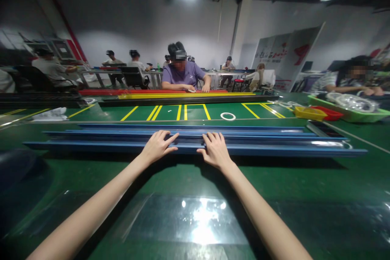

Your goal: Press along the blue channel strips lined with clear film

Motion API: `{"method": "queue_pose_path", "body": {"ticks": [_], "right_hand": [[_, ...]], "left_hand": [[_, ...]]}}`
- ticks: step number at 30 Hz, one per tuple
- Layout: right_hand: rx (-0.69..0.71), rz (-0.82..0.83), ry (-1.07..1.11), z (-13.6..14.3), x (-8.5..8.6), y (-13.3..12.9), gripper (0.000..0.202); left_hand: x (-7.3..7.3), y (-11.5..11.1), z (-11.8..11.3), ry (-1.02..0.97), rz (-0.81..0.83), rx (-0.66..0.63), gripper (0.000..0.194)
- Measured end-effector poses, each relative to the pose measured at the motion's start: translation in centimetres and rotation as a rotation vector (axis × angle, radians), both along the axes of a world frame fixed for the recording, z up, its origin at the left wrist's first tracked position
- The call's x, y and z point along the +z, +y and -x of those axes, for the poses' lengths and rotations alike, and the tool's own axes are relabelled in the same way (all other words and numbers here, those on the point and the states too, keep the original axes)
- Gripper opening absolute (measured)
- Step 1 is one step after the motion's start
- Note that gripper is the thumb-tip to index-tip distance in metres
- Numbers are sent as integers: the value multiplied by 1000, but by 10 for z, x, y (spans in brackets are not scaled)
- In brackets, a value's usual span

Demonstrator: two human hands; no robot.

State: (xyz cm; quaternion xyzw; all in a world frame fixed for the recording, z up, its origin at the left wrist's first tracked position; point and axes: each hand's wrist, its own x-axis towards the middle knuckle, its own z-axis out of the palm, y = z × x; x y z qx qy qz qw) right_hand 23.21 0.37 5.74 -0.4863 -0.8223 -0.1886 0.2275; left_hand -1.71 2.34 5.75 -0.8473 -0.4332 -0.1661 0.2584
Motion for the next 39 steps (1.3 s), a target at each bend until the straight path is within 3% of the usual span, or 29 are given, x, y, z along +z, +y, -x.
{"method": "queue_pose_path", "body": {"ticks": [12,22,31,39], "right_hand": [[3,87,47,10,-23,-15,52],[-5,118,72,35,-38,-17,51],[-34,157,94,63,-38,-20,52],[25,214,99,59,-34,-23,57]], "left_hand": [[-23,-11,9,13,8,-36,55],[-42,-11,34,18,38,-43,53],[-43,-12,61,-16,105,-42,53],[-32,-25,41,-158,203,30,43]]}}
